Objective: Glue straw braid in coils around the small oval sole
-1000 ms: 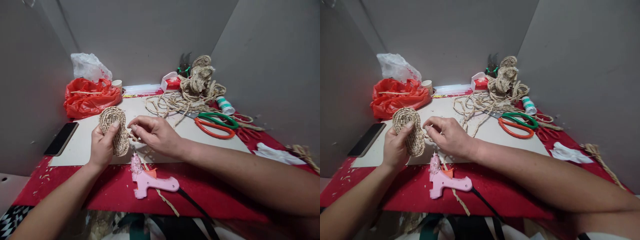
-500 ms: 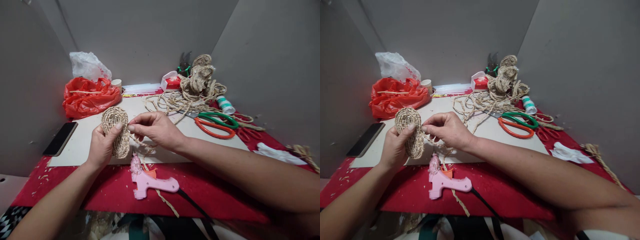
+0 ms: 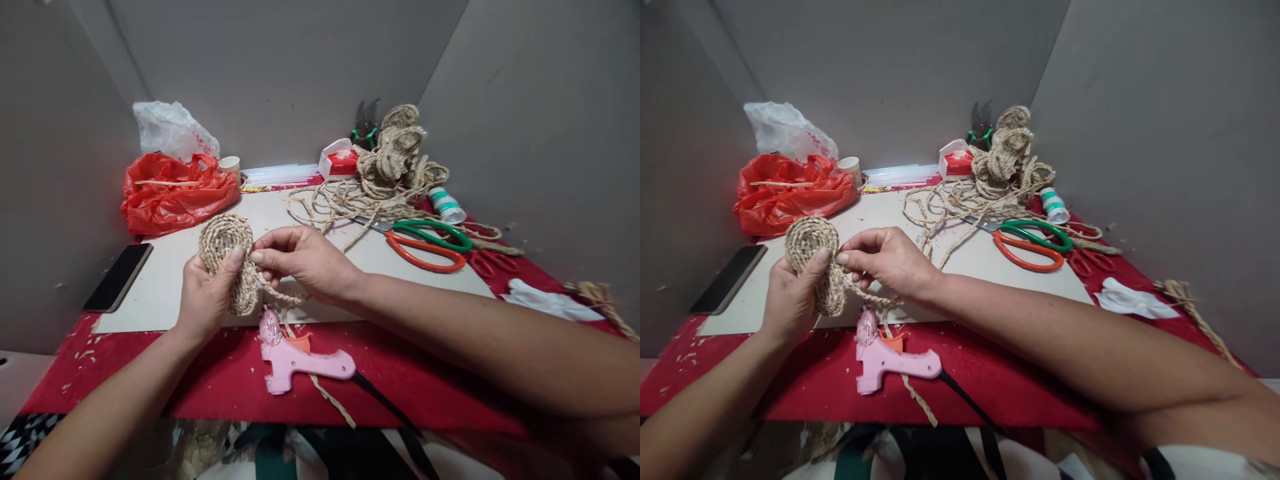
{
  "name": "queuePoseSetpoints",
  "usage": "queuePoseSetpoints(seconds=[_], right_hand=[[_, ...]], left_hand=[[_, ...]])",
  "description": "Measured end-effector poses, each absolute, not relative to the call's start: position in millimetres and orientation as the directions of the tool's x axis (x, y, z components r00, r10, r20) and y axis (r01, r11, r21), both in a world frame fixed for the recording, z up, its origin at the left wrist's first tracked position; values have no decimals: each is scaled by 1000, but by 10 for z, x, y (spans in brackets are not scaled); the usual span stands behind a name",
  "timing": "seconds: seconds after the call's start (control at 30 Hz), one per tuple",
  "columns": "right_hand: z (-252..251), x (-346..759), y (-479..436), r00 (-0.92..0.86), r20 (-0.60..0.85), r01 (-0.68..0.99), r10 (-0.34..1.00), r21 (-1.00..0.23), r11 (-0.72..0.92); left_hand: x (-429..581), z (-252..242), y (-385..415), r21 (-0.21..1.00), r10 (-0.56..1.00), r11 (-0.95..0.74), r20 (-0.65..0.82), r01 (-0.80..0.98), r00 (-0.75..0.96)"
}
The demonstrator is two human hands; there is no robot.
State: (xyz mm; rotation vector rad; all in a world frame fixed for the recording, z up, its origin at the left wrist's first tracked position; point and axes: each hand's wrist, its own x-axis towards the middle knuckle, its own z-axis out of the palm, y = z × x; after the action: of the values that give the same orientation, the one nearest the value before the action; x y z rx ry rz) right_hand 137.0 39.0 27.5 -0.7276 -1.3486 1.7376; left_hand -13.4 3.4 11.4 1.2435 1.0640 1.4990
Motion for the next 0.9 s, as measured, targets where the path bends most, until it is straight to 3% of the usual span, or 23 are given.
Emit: queuePoseSetpoints(seconds=[0.4,0.57,0.9], right_hand=[[413,1375,389,-525,40,-254,850,-961,-112],[401,1390,388,-510,68,-228,858,-972,-59],[323,1274,437,-544,10,-257,839,-954,-155]], left_hand=[[-163,170,75,941,956,-272,241,-202,-165],[-162,165,67,948,960,-261,235,-182,-152],[-131,107,42,955,952,-269,245,-125,-182]])
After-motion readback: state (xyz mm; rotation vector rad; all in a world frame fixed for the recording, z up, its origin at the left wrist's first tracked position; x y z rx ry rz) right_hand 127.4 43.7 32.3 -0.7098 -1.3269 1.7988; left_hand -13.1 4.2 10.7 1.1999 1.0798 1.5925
